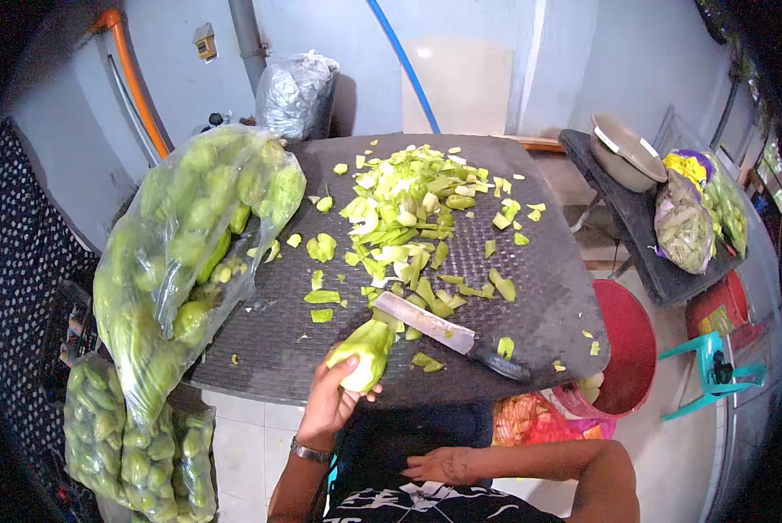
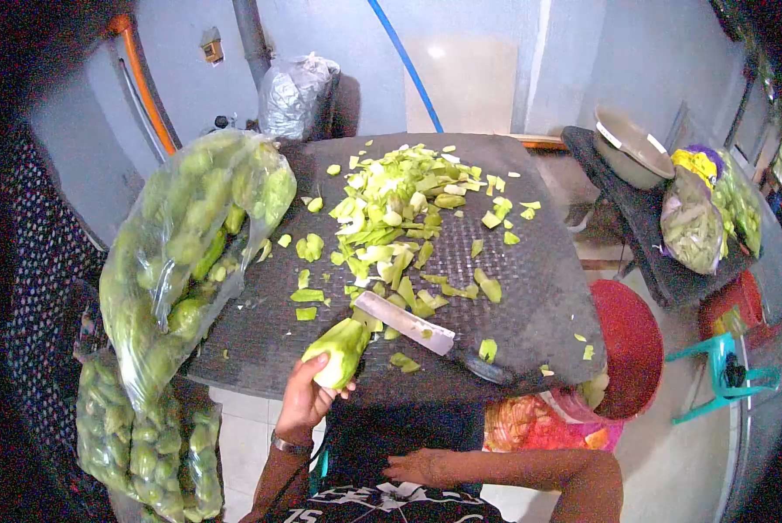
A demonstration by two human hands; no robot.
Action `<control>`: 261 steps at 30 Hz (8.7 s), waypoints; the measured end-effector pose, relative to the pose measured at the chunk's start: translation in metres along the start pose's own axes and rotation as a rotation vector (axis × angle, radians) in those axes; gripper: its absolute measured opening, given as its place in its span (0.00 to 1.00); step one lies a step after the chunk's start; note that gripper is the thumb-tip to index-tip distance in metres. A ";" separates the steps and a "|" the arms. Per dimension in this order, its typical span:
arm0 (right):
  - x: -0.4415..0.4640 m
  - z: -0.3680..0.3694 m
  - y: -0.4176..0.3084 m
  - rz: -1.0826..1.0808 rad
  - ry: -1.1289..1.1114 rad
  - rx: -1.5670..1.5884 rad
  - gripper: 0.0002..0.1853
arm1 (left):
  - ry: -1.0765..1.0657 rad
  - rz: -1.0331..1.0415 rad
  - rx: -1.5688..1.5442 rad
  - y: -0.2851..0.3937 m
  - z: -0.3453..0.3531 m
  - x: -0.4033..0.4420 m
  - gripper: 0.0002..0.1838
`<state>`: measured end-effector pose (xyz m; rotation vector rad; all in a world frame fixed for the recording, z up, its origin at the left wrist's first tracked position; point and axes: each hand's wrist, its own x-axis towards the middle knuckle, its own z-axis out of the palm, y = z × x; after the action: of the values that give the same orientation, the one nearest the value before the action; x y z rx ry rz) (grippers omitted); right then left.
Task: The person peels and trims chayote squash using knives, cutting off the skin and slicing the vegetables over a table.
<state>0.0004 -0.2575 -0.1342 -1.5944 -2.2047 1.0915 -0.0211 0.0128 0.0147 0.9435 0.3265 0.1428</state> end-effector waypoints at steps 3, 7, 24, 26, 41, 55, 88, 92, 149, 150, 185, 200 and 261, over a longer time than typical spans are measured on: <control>-0.008 -0.017 -0.017 0.011 0.043 0.008 0.37 | 0.000 0.011 -0.025 -0.003 -0.001 0.001 0.26; -0.016 -0.046 -0.037 0.049 -0.010 -0.012 0.39 | -0.011 -0.014 -0.046 -0.004 -0.005 0.001 0.24; -0.005 -0.015 -0.028 0.410 -0.283 0.297 0.33 | -0.019 -0.075 -0.038 0.002 -0.003 0.003 0.22; -0.001 0.026 -0.012 0.596 -0.220 0.520 0.31 | -0.038 -0.077 -0.028 0.004 -0.003 0.004 0.22; -0.048 0.078 -0.049 0.544 0.500 0.177 0.30 | -0.025 -0.079 -0.016 0.004 -0.003 0.011 0.22; -0.192 0.141 -0.170 1.124 1.361 1.342 0.17 | 0.005 -0.065 -0.020 0.004 0.001 0.010 0.24; -0.153 0.260 -0.050 1.452 0.740 1.232 0.16 | 0.042 0.000 0.009 0.003 0.004 0.006 0.29; -0.154 0.261 -0.051 1.466 0.728 1.229 0.15 | 0.030 0.002 -0.002 0.002 0.003 0.007 0.29; -0.070 -0.222 -0.070 0.401 1.342 1.073 0.16 | -0.146 -0.170 -0.398 0.015 0.039 0.000 0.29; -0.067 -0.222 -0.070 0.375 1.326 1.083 0.17 | -0.138 -0.185 -0.390 0.011 0.038 0.003 0.30; -0.026 -0.203 -0.101 0.706 1.183 -0.136 0.33 | -0.088 -0.052 -0.403 -0.013 0.045 0.009 0.30; -0.020 -0.207 -0.092 0.694 1.086 -0.245 0.37 | -0.034 -0.043 -0.350 -0.017 0.044 0.015 0.28; -0.105 -0.199 -0.028 1.368 1.224 0.012 0.37 | -0.244 -0.060 -0.531 0.008 -0.023 0.028 0.32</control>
<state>0.1319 -0.2669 0.0507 -2.6416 -0.2100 0.0125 -0.0024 0.0426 0.0030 0.4176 0.0803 0.0529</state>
